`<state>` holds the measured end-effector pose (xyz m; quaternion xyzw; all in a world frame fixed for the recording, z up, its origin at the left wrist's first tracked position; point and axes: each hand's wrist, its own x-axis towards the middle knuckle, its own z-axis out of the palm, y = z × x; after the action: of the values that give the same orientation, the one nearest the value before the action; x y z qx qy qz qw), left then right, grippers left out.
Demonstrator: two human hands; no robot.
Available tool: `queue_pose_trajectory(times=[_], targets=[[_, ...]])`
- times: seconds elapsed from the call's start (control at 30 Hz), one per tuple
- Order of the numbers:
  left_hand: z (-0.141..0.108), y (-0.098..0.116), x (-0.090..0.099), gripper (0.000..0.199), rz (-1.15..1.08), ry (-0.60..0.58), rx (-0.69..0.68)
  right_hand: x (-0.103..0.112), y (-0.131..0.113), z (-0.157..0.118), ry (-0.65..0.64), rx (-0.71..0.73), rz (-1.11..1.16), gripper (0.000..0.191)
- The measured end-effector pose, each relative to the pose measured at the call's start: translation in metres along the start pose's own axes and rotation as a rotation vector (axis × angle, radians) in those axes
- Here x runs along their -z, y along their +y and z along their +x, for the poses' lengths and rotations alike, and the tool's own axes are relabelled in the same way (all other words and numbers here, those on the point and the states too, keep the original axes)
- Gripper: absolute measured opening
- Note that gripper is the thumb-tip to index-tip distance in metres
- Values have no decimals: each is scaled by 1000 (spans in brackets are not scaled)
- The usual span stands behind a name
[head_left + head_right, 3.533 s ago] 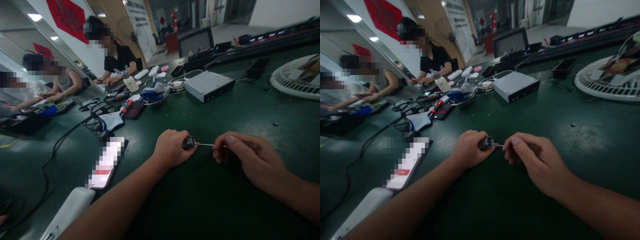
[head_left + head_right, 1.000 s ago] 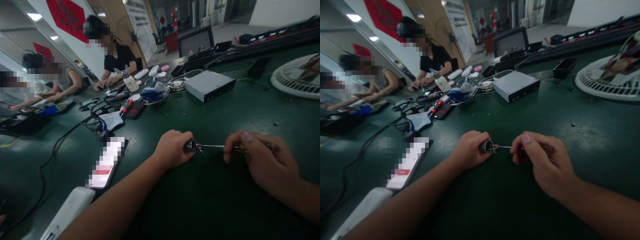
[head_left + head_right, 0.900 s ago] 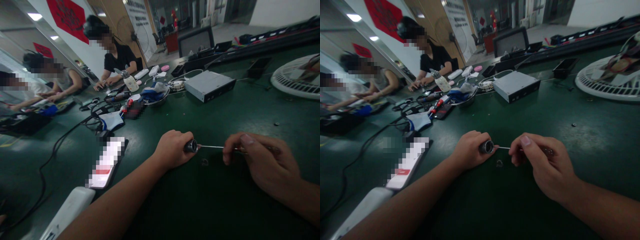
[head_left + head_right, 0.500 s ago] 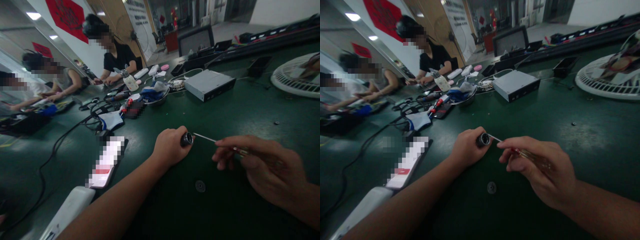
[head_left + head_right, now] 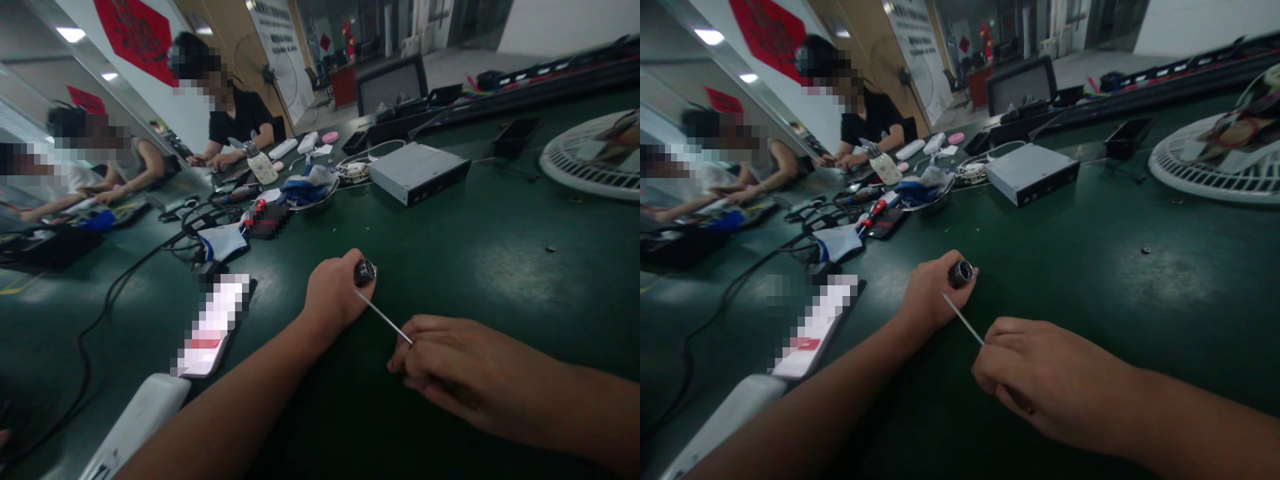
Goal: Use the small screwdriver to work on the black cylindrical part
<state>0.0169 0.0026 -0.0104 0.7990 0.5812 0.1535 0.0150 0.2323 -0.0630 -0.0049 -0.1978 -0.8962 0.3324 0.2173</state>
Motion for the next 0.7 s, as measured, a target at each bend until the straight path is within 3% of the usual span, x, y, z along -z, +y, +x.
queue_pose_trajectory(times=[0.17, 0.33, 0.47, 0.7], targets=[[-1, -2, -2, 25, 10, -9, -140, 0, 4, 0, 237, -154, 103, 18], [1, -8, 1, 19, -28, -60, -295, 1, 15, 15, 552, -412, 457, 23], [0, -8, 7, 18, -85, -106, -391, 3, 16, 21, 644, -456, 657, 32], [-1, -4, 16, 28, -222, -200, -558, 1, 16, 18, 715, -430, 519, 36]])
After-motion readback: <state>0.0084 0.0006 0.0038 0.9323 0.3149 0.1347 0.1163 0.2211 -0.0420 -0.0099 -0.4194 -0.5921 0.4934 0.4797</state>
